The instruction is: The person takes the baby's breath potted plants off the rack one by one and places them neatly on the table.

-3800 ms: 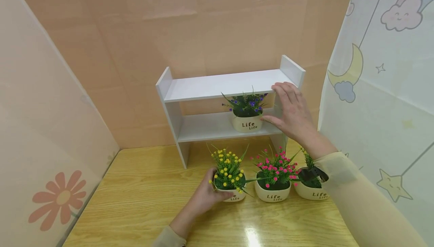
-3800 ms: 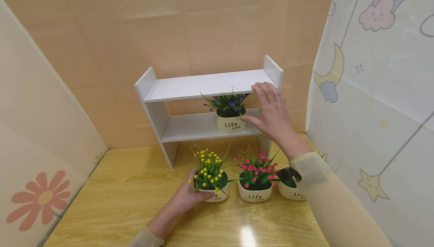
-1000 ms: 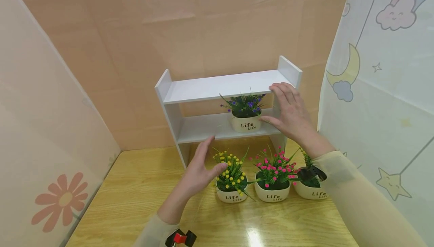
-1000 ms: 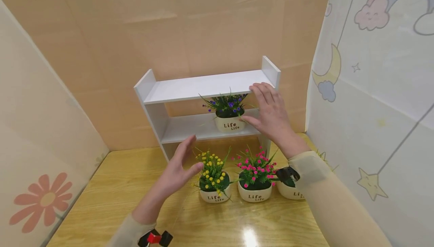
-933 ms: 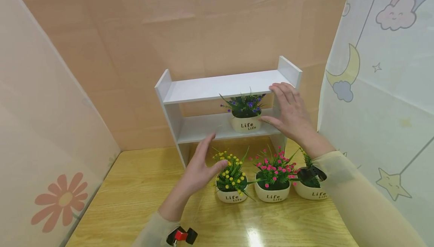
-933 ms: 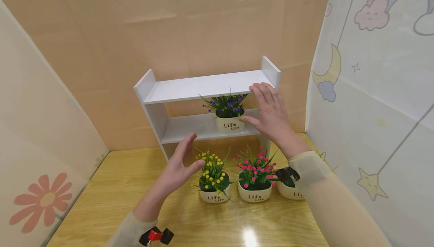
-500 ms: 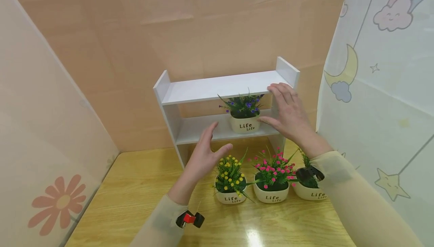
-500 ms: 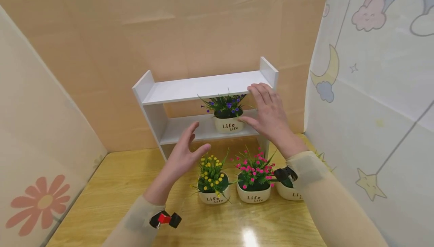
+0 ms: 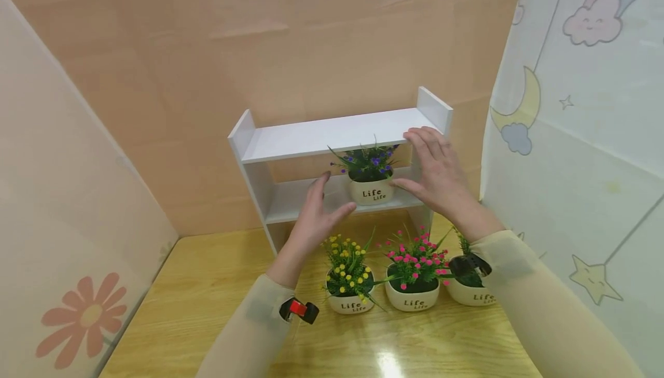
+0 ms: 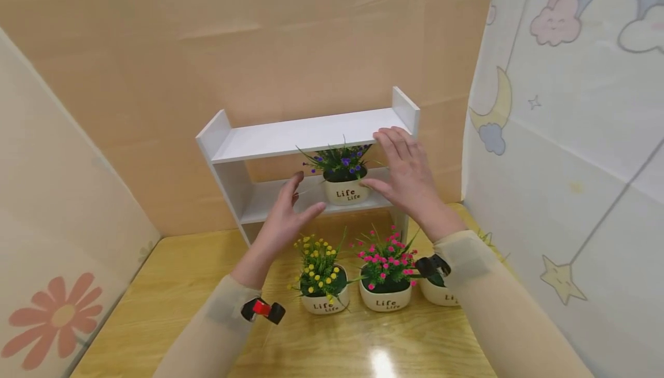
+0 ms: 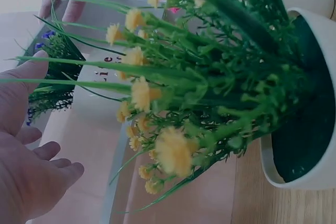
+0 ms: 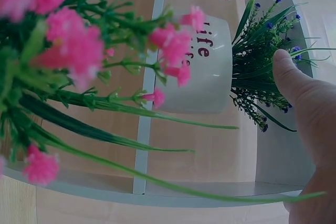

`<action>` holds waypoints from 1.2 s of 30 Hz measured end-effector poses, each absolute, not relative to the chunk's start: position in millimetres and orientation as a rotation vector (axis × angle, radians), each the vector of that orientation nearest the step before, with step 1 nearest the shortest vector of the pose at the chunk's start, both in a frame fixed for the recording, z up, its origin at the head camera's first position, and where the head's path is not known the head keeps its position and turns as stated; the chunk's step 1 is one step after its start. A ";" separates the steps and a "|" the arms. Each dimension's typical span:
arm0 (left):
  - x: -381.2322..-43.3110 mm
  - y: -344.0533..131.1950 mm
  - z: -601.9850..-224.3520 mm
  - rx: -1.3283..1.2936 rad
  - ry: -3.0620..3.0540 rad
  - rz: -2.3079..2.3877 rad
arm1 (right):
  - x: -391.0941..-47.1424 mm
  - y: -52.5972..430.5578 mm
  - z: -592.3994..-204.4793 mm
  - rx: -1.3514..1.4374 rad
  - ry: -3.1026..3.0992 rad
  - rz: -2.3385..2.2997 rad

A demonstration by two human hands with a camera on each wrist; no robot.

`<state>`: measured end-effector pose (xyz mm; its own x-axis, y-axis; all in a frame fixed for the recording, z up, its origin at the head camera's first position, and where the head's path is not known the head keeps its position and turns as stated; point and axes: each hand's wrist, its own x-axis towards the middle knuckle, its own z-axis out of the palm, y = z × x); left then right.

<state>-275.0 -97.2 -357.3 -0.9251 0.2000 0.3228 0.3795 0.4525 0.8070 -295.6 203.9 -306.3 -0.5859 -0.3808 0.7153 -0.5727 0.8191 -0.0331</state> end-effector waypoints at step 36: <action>-337.0 -48.0 -362.5 -0.560 -2.443 -1.670 | -296.1 201.0 -307.5 0.700 -2.227 0.344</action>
